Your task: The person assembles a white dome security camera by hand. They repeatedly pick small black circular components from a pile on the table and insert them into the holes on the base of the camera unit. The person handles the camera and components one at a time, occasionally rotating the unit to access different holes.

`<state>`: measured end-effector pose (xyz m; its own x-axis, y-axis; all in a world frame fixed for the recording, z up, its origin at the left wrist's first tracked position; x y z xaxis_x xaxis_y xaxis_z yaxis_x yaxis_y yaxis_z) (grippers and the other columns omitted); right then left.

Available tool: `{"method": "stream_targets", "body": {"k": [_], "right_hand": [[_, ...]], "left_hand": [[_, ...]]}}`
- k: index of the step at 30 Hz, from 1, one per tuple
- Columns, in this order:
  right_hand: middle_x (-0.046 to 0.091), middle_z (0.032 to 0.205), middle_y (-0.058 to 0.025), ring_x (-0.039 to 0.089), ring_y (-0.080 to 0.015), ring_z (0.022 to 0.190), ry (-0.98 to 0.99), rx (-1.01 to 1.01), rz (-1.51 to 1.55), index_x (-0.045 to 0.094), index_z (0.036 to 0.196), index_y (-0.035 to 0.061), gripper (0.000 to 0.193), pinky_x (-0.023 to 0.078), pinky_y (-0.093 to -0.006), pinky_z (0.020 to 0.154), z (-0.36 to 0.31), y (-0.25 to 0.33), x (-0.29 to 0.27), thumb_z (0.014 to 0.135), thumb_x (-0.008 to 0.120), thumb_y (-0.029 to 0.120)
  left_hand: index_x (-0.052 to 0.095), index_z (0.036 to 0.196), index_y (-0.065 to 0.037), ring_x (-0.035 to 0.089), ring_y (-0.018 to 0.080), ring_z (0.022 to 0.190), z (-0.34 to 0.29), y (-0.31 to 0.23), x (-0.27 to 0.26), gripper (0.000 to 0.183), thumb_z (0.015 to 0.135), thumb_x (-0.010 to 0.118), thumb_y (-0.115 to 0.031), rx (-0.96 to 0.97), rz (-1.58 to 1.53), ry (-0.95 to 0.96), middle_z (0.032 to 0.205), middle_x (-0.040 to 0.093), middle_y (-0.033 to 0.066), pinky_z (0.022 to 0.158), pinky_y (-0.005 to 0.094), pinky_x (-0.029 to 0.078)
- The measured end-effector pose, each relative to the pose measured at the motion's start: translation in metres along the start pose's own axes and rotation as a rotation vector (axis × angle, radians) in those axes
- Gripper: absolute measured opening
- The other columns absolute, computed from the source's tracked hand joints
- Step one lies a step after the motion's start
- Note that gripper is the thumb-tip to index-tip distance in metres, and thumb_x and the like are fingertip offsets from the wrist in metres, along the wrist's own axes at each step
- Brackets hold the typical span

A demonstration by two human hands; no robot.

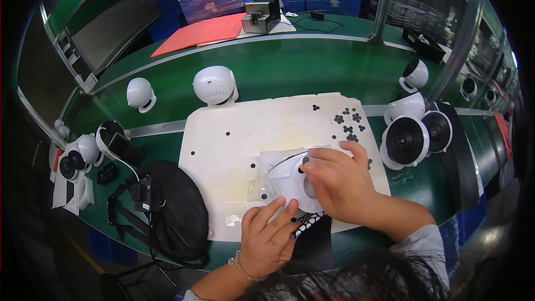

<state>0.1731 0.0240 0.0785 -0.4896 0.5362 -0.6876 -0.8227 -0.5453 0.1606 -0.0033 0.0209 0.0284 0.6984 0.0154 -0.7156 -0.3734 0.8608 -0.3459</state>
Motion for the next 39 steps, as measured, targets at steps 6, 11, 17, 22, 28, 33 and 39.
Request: {"method": "stream_targets", "body": {"k": [6,11,17,22,28,33,39], "right_hand": [[0.050,0.118,-0.0099,0.041,-0.0292,0.117,0.056,0.147,0.072,0.057,0.096,0.0111,0.022,0.024,-0.0445,0.093,-0.012,0.003,-0.013,0.075,0.063,0.013],[0.033,0.135,-0.0164,0.020,-0.0418,0.128,0.191,0.276,0.386,0.057,0.084,0.0111,0.007,0.017,-0.0488,0.098,-0.032,0.000,-0.005,0.081,0.058,0.017],[0.030,0.137,-0.0183,0.018,-0.0416,0.129,0.230,0.274,0.417,0.055,0.082,0.0107,0.006,0.015,-0.0502,0.099,-0.034,0.003,-0.001,0.083,0.055,0.016],[0.033,0.135,-0.0181,0.022,-0.0400,0.128,0.210,0.269,0.366,0.056,0.083,0.0108,0.004,0.017,-0.0499,0.098,-0.034,0.003,-0.001,0.082,0.056,0.015],[0.047,0.125,-0.0072,0.038,-0.0306,0.118,0.100,0.023,0.027,0.061,0.094,0.0154,0.019,0.022,-0.0450,0.093,-0.048,0.004,-0.005,0.076,0.063,0.022],[0.054,0.115,0.0004,0.041,-0.0254,0.113,0.084,0.073,0.074,0.063,0.097,0.0196,0.030,0.023,-0.0415,0.092,-0.067,0.001,-0.008,0.069,0.069,0.029],[0.056,0.108,0.0044,0.041,-0.0234,0.111,0.004,0.069,0.177,0.064,0.082,0.0165,0.021,0.028,-0.0400,0.087,-0.063,0.002,-0.007,0.064,0.073,0.023]], "left_hand": [[0.061,0.088,-0.008,0.046,0.0241,0.113,0.000,0.000,0.001,0.025,0.062,0.060,-0.006,0.019,0.017,-0.022,0.123,0.052,0.0078,0.081,0.0377,0.036],[0.061,0.083,-0.006,0.048,0.0247,0.111,0.002,0.000,0.002,0.019,0.064,0.061,-0.007,0.043,0.036,-0.056,0.120,0.054,0.0084,0.078,0.0371,0.036],[0.060,0.078,-0.008,0.049,0.0243,0.109,0.001,0.000,0.003,0.013,0.068,0.065,-0.014,0.041,0.041,-0.094,0.119,0.055,0.0080,0.078,0.0363,0.035],[0.059,0.076,-0.007,0.049,0.0245,0.109,0.003,0.001,0.004,0.014,0.068,0.067,-0.015,0.057,0.037,-0.094,0.119,0.055,0.0084,0.078,0.0365,0.035],[0.055,0.073,-0.005,0.048,0.0256,0.110,0.002,0.001,0.003,0.016,0.068,0.067,-0.015,0.048,0.016,-0.111,0.119,0.055,0.0093,0.077,0.0376,0.035],[0.053,0.071,-0.005,0.048,0.0268,0.110,0.002,0.003,0.006,0.018,0.069,0.067,-0.016,0.030,-0.050,-0.121,0.119,0.055,0.0102,0.076,0.0383,0.035],[0.051,0.069,-0.004,0.047,0.0279,0.111,0.000,0.006,0.010,0.021,0.072,0.067,-0.018,0.035,-0.073,-0.142,0.119,0.055,0.0110,0.077,0.0388,0.035]]}}
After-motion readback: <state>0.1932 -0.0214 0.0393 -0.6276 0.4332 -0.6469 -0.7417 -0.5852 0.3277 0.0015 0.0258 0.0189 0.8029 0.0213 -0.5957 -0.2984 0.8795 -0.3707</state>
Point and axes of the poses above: each hand's wrist, its own z-axis towards the middle knuckle, its own x-axis out of the palm, y = z × x, the point moved 2 cm from there along z, towards the middle knuckle
